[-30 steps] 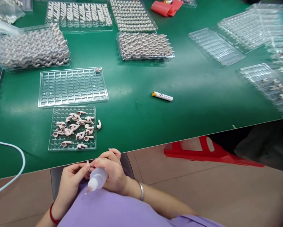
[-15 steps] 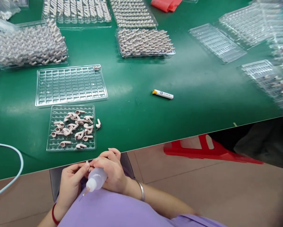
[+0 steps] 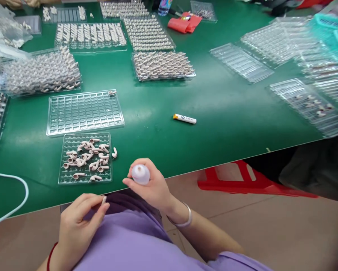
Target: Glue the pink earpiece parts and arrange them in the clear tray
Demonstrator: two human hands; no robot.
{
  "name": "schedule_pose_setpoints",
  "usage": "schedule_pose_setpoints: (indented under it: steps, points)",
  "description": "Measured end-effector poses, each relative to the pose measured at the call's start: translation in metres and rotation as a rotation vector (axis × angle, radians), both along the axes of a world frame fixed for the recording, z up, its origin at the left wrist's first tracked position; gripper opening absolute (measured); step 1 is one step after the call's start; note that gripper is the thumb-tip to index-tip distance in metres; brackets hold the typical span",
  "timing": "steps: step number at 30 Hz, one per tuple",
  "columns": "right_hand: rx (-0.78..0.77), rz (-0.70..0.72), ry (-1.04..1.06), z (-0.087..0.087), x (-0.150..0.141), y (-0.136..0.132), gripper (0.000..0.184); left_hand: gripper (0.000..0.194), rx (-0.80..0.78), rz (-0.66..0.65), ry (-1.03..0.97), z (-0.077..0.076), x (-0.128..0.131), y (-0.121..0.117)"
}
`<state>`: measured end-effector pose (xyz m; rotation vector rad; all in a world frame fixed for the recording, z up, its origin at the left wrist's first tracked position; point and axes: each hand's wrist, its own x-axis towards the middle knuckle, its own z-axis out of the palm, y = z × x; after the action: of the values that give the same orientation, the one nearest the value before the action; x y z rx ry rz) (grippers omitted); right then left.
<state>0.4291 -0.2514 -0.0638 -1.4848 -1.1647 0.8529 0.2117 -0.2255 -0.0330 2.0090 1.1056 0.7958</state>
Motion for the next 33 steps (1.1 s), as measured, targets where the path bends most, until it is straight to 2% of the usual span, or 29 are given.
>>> schedule_pose_setpoints:
  steps: [2,5,8,10,11,14,17,19,22,26,33]
  points:
    - [-0.023,-0.028,-0.022,0.002,0.006,0.014,0.026,0.011,0.157,-0.047,0.019,0.003,0.004,0.005]
    - [-0.033,0.004,-0.102,0.005,0.011,0.035,0.022,0.014,0.292,-0.095,0.058,0.005,0.010,0.018]
    - [-0.054,0.014,-0.176,0.009,0.018,0.056,0.020,0.008,0.440,-0.100,0.131,0.012,0.019,0.050]
    - [-0.066,0.029,-0.247,0.012,0.026,0.073,0.020,0.002,0.510,-0.084,0.204,0.020,0.028,0.086]
    - [-0.065,0.048,-0.288,0.014,0.031,0.082,0.021,0.005,0.519,-0.069,0.250,0.024,0.033,0.108]
    - [-0.031,0.140,-0.380,0.018,0.043,0.110,0.032,0.012,0.430,0.062,0.377,0.033,0.055,0.179]
    - [0.009,0.208,-0.415,0.015,0.049,0.131,0.038,0.014,0.385,0.044,0.406,0.033,0.081,0.237]
    - [0.030,0.243,-0.430,0.011,0.048,0.138,0.037,0.014,0.361,0.003,0.428,0.028,0.098,0.263]
    - [0.058,0.281,-0.434,0.006,0.045,0.139,0.035,0.015,0.343,-0.055,0.465,0.017,0.118,0.283]
    - [0.073,0.313,-0.413,0.003,0.043,0.138,0.037,0.017,0.351,-0.110,0.505,0.007,0.134,0.292]
    - [0.097,0.356,-0.367,0.003,0.041,0.142,0.034,0.022,0.408,-0.142,0.533,0.006,0.135,0.295]
